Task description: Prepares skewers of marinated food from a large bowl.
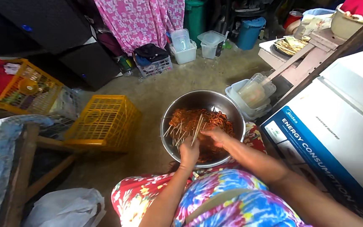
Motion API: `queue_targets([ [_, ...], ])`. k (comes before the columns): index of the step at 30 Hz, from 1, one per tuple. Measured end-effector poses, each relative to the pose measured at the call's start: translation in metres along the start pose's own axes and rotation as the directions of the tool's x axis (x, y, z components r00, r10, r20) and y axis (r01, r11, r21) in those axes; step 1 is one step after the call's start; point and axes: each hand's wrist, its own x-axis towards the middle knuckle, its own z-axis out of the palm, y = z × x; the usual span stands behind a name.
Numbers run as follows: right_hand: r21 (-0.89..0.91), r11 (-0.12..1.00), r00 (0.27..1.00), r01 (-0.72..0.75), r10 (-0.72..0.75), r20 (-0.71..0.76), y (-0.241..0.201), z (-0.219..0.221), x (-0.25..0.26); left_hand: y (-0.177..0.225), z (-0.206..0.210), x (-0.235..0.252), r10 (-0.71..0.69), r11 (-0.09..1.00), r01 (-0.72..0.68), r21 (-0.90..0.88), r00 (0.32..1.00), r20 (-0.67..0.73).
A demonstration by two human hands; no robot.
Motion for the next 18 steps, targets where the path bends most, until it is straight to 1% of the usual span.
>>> queue_targets([
  [2,-0.200,0.975,0.993,0.097,-0.108,-0.045,-0.009,-0.015,0.010,0.000,0.000,0.000,-0.003,1.000,0.003,-0.011,1.000,-0.014],
  [4,-0.434,0.890,0.978,0.138,-0.192,-0.084,-0.014,-0.035,0.022,-0.001,0.000,-0.001,-0.011,1.000,0.011,-0.024,1.000,-0.014],
  [6,-0.635,0.762,0.974,0.125,-0.215,-0.066,-0.017,-0.050,0.030,-0.001,0.000,0.000,-0.019,0.999,0.018,-0.051,1.000,-0.018],
  [7,-0.721,0.684,0.979,0.110,-0.198,-0.039,-0.017,-0.052,0.032,-0.001,0.000,0.001,-0.023,0.998,0.022,-0.063,1.000,-0.019],
  [9,-0.874,0.479,0.993,0.086,-0.112,0.037,-0.017,-0.048,0.033,-0.001,0.001,0.001,-0.024,0.997,0.023,-0.080,1.000,-0.018],
  [10,-0.924,0.372,0.996,0.084,-0.064,0.065,-0.016,-0.043,0.034,-0.001,0.001,0.001,-0.024,0.996,0.022,-0.087,1.000,-0.017],
  [12,-0.978,0.195,0.996,0.080,0.030,0.087,-0.014,-0.034,0.033,-0.001,0.000,0.001,-0.024,0.995,0.022,-0.100,1.000,-0.020],
  [14,-0.995,0.071,0.993,0.066,0.095,0.073,-0.010,-0.026,0.029,-0.002,0.000,0.000,-0.025,0.994,0.023,-0.105,1.000,-0.019],
  [15,-0.998,0.026,0.992,0.052,0.113,0.054,-0.010,-0.023,0.027,-0.002,0.000,0.000,-0.023,0.994,0.021,-0.106,1.000,-0.018],
  [16,-0.999,0.007,0.992,0.039,0.116,0.039,-0.010,-0.022,0.027,-0.002,0.000,0.000,-0.021,0.994,0.019,-0.106,1.000,-0.018],
  [18,-0.998,0.034,0.995,0.047,0.083,0.050,-0.012,-0.026,0.028,-0.001,0.000,0.001,-0.023,0.994,0.021,-0.109,1.000,-0.019],
])
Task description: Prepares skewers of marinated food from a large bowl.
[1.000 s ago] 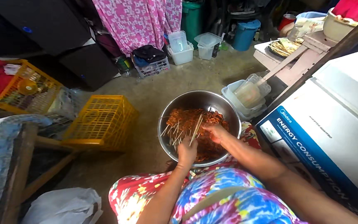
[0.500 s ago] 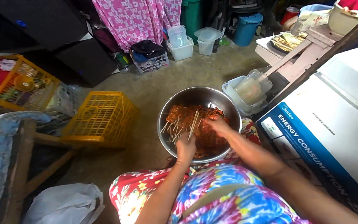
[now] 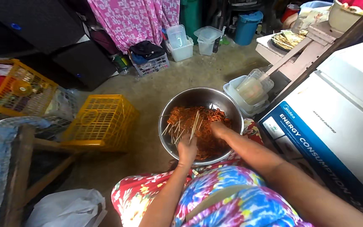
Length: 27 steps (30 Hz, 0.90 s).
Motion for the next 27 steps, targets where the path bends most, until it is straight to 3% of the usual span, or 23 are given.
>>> queue_targets([
  [2,0.134,0.987,0.992,0.086,-0.072,-0.105,0.010,-0.003,0.002,0.001,-0.001,0.000,-0.015,1.000,0.015,-0.004,1.000,0.004],
  [4,0.365,0.906,0.956,0.214,-0.118,-0.268,0.021,-0.005,0.004,0.001,-0.001,0.000,-0.015,1.000,0.015,-0.021,1.000,-0.001],
  [8,0.795,0.447,0.895,0.411,-0.034,-0.444,0.026,-0.005,0.003,0.001,0.000,-0.002,0.037,0.995,-0.037,-0.095,0.999,-0.007],
  [10,0.863,0.257,0.896,0.435,-0.026,-0.444,0.025,-0.006,0.002,0.001,-0.001,-0.003,0.060,0.991,-0.060,-0.118,0.998,-0.004],
  [14,0.904,0.090,0.908,0.419,-0.034,-0.417,0.024,-0.008,0.000,0.000,0.000,-0.003,0.075,0.987,-0.072,-0.147,0.997,0.016],
  [17,0.920,0.043,0.921,0.390,-0.022,-0.389,0.021,-0.009,-0.003,0.000,0.000,-0.003,0.079,0.986,-0.075,-0.146,0.997,0.025],
  [23,0.905,0.157,0.916,0.396,0.001,-0.401,0.022,-0.006,0.000,-0.001,0.001,-0.005,0.107,0.982,-0.105,-0.155,0.994,0.004],
  [27,0.932,0.027,0.931,0.361,0.053,-0.362,0.020,-0.009,-0.004,-0.002,0.001,-0.003,0.097,0.985,-0.091,-0.145,0.995,0.033],
])
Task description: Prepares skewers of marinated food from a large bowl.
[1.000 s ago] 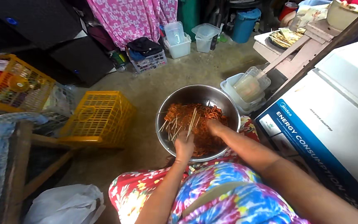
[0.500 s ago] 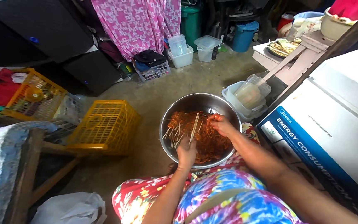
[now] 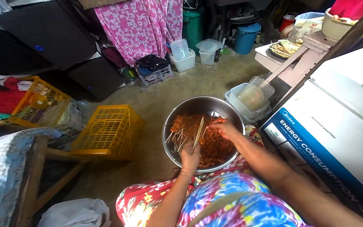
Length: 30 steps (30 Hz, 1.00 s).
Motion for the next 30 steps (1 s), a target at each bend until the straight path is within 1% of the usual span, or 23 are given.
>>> queue_targets([
  [2,0.065,0.997,0.999,-0.034,0.036,-0.031,-0.002,0.000,0.000,0.001,0.000,0.000,-0.015,1.000,0.015,0.020,0.999,0.035],
  [4,0.088,0.994,0.996,-0.067,0.072,-0.060,-0.002,0.000,0.001,0.002,-0.001,0.000,-0.035,0.998,0.030,0.057,0.997,0.075],
  [7,0.106,0.989,0.992,-0.099,0.106,-0.069,-0.003,0.001,0.001,0.002,-0.001,0.001,-0.049,0.995,0.041,0.089,0.995,0.092],
  [15,0.085,0.993,0.995,-0.077,0.082,-0.057,-0.002,0.000,0.003,0.002,0.000,0.004,-0.078,0.985,0.062,0.159,0.992,0.095],
  [21,0.068,0.994,0.995,-0.082,0.085,-0.048,0.009,0.002,0.001,0.001,0.001,0.005,-0.094,0.980,0.078,0.182,0.992,0.082],
  [25,0.098,0.988,0.989,-0.120,0.128,-0.075,0.005,0.011,-0.005,0.004,0.000,0.005,-0.093,0.978,0.077,0.192,0.993,0.076],
  [30,0.180,0.967,0.977,-0.182,0.198,-0.075,0.002,0.018,-0.012,0.003,0.000,0.005,-0.088,0.981,0.073,0.181,0.993,0.074],
])
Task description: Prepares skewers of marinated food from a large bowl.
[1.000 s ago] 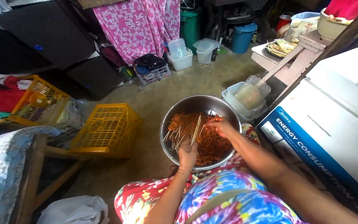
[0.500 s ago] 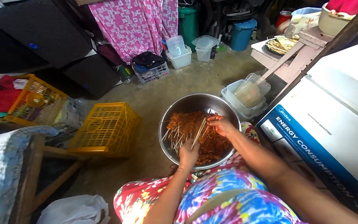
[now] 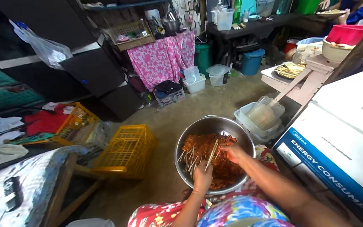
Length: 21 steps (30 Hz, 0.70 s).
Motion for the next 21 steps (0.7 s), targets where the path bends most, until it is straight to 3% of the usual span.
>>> queue_targets([
  [5,-0.007,1.000,1.000,0.017,-0.017,0.022,0.005,0.001,0.000,0.003,-0.001,0.000,-0.012,0.999,0.012,0.050,1.000,0.003],
  [12,0.042,0.992,0.991,-0.117,0.114,0.065,0.002,0.000,-0.003,0.002,0.001,-0.001,-0.010,0.999,0.010,0.032,1.000,-0.004],
  [18,-0.230,0.967,0.988,-0.107,0.130,0.087,0.011,0.004,-0.005,0.002,0.000,-0.001,-0.010,1.000,0.010,0.017,1.000,-0.005],
  [21,-0.361,0.932,0.977,0.014,0.065,0.205,0.011,0.002,-0.005,0.000,0.000,-0.002,0.005,1.000,-0.006,-0.021,0.997,-0.081],
])
